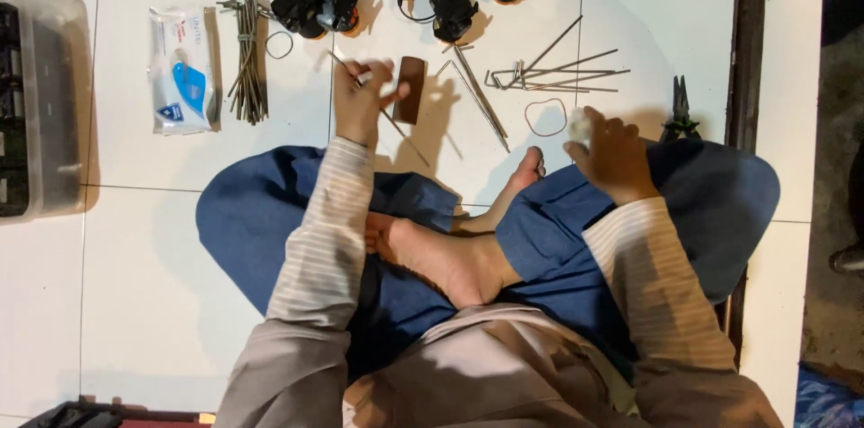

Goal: The person is cleaning metal stakes by sanding them with a piece of sandpaper while sitting on the floor.

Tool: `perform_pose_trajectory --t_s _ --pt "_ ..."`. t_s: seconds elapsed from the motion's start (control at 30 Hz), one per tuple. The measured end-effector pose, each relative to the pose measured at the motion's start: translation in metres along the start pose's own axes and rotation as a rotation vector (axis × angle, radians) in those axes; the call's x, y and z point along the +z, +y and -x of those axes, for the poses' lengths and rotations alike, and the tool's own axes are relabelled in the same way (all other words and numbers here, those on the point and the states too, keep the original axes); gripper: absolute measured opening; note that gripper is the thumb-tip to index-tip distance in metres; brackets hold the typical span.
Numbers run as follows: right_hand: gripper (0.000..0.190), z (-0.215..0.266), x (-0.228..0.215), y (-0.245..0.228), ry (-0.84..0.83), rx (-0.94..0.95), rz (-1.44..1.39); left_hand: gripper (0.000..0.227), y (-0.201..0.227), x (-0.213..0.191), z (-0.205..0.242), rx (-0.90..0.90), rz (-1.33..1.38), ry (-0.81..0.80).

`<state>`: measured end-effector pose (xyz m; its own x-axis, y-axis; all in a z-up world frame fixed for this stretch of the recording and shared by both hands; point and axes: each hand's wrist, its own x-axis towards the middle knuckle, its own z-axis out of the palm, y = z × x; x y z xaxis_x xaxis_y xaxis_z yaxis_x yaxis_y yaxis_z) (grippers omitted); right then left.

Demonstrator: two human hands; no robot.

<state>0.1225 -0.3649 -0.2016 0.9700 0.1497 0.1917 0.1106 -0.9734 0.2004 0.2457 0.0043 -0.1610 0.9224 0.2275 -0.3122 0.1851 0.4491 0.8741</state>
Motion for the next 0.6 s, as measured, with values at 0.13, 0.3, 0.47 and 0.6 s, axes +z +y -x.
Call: perform_pose_trajectory --t_s 0.13,0.3,0.47,0.6 --pt "0.051 -0.026 -0.026 -0.014 -0.053 0.080 -0.307 0.025 -0.052 -0.026 -0.016 -0.237 0.157 0.063" --pt "0.013 -0.031 -0.013 -0.042 0.131 0.107 -0.775 0.035 -0.071 -0.025 -0.007 -0.367 0.609 -0.161" --pt "0.029 -0.040 -0.080 -0.104 -0.408 0.314 -1.569 0.030 -0.072 0.008 0.039 -0.265 0.733 -0.200" --pt "0.023 -0.033 -0.048 -0.124 -0.460 0.168 -1.941 0.029 -0.092 -0.001 0.032 -0.249 0.641 -0.313"
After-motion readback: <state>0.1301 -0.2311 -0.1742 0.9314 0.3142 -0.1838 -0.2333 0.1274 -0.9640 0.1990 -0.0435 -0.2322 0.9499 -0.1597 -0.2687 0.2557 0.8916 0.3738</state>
